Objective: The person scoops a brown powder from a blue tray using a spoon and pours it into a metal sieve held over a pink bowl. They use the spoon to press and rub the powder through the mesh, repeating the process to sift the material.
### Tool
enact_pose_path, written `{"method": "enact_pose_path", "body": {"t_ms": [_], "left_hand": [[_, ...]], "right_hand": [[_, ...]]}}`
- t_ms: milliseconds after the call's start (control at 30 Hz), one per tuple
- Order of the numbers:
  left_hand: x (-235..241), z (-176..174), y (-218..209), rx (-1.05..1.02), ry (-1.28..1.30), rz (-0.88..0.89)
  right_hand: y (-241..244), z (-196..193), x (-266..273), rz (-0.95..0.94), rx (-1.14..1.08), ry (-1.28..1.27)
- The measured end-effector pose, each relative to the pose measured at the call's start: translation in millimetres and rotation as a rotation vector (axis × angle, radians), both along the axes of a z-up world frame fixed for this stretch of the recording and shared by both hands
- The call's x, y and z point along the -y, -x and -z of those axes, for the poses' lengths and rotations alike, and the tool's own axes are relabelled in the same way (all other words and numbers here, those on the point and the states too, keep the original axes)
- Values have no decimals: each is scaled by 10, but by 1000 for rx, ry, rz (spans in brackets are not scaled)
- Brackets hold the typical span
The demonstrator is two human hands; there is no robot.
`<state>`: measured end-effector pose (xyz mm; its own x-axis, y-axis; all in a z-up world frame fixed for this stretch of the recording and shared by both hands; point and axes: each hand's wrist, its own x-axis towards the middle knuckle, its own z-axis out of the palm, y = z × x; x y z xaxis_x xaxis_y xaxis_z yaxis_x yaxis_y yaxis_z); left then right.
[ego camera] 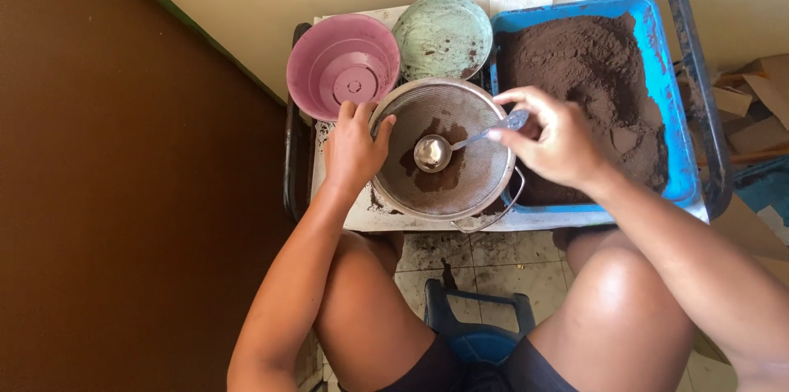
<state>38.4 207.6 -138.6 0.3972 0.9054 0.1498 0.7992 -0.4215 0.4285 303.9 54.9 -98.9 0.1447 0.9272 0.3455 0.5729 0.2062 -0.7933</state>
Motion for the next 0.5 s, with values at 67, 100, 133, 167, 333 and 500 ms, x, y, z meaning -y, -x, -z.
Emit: {"method": "enact_pose_path", "body": {"t_ms": [67, 100, 133, 167, 333, 500], "left_hand": [[-15, 28, -12, -9, -1, 1], [-22, 34, -22, -8, 5, 1], [-19, 48, -29, -7, 13, 0], [-8, 50, -36, -8, 16, 1], [-33, 63, -28, -26, 17, 16], [-13, 15, -18, -29, 14, 30]], "right_hand": [[138, -62, 18, -53, -37, -21], [209, -78, 18, -114, -59, -7], [281, -87, 27, -176, -83, 9], [299, -58, 12, -174, -84, 13], [322, -57, -20, -291, 323, -247], [195, -136, 31, -267, 418, -372]]}}
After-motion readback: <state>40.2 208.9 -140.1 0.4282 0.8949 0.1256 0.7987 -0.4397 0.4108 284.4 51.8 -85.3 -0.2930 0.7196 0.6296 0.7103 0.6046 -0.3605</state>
